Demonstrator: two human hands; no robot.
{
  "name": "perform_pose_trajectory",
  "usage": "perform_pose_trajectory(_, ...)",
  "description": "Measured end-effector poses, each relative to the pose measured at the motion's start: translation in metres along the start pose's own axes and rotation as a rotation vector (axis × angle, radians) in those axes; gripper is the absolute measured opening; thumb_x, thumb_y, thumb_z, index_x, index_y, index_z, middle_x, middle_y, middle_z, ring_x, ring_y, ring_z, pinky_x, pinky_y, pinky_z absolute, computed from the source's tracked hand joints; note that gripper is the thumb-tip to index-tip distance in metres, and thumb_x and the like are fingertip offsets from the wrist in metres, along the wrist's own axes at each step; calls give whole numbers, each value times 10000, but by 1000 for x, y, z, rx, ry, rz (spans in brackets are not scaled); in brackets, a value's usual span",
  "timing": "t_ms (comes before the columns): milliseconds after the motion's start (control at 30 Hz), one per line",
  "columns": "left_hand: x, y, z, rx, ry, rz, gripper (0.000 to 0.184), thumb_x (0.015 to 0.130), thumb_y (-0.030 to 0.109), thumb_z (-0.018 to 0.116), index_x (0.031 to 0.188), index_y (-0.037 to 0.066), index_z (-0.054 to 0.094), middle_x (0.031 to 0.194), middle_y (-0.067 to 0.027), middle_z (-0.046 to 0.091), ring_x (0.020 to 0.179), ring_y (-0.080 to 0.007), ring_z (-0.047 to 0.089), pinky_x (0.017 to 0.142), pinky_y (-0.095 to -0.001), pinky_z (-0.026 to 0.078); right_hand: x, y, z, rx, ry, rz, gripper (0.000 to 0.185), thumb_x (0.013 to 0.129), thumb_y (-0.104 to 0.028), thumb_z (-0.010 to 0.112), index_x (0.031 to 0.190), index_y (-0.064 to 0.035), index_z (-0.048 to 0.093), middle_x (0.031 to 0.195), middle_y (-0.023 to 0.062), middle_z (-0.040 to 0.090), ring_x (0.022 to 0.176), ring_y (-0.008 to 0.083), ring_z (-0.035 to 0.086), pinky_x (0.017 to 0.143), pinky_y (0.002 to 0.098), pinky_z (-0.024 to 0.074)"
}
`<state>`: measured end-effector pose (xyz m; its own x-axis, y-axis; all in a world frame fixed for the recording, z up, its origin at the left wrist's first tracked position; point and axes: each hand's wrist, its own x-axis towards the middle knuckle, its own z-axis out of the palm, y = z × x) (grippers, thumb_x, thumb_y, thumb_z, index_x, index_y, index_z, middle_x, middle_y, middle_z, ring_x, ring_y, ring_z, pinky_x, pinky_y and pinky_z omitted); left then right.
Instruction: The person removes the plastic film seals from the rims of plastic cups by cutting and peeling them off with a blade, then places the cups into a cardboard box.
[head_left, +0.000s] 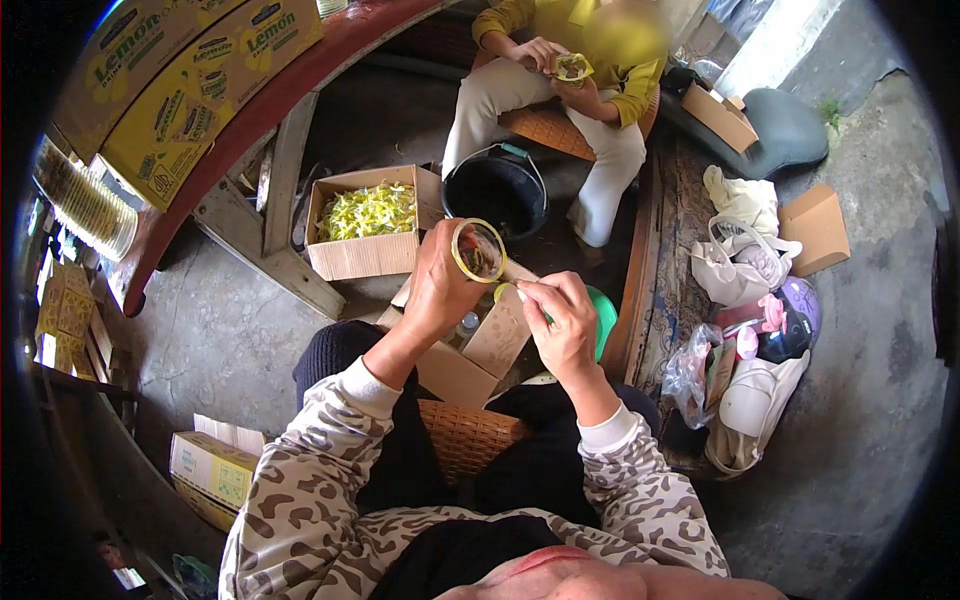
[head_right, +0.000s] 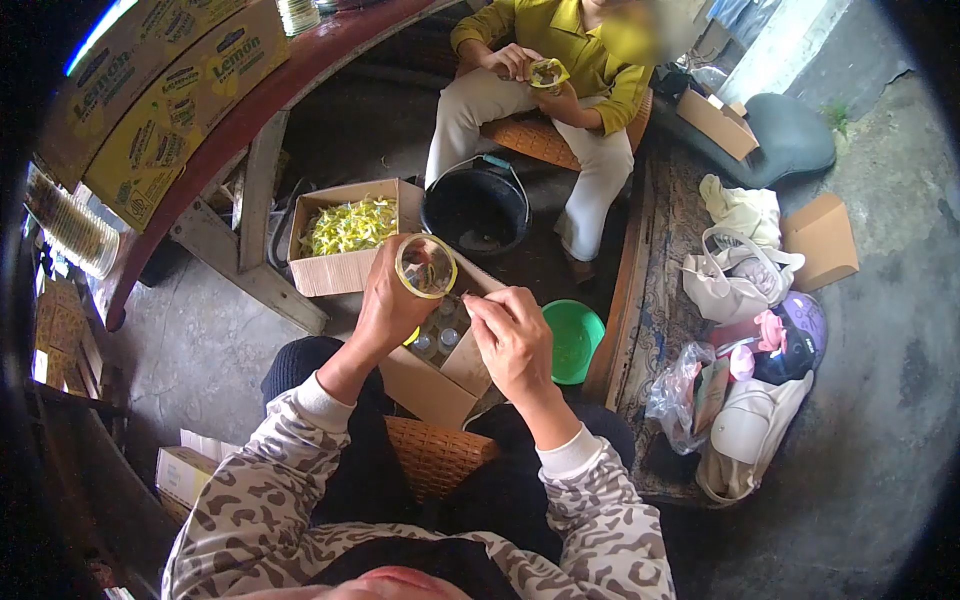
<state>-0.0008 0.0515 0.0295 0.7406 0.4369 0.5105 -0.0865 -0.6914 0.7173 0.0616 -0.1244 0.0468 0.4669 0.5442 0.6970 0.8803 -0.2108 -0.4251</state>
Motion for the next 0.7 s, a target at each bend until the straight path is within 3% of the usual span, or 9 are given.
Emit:
perform_pose_trajectory(200,0,0,1,83,11,29,573,664,97,820,1145,15,519,1018,-190,611,966,-373,607,837,-424,490,0,1,-1,-62,-31,-57,285,705,32,748,965,-73,699,828,37,579,760,225,583,662,348,501)
perform_pose_trajectory(533,-1,-3,1,97,-17,65,564,665,94,813,1138,11,519,987,-191,598,942,-391,593,814,-430,487,-1,4,-1,-136,-82,-102,278,722,15,722,985,-69,689,836,35,567,755,218,563,664,345,489)
perform_pose_trajectory(633,-1,-3,2,96,-15,46,557,668,87,807,1139,7,520,996,-186,617,949,-366,617,828,-414,498,-1,4,0,-172,-76,-115,252,733,10,723,969,-70,689,830,35,563,741,216,557,657,339,488)
perform_pose_trajectory(700,0,1,-2,-45,-108,-97,546,674,91,807,1135,6,525,1010,-173,643,959,-319,647,846,-384,507,-1,4,1,-150,-28,-94,216,753,23,722,948,-63,684,831,46,569,730,224,568,642,340,494)
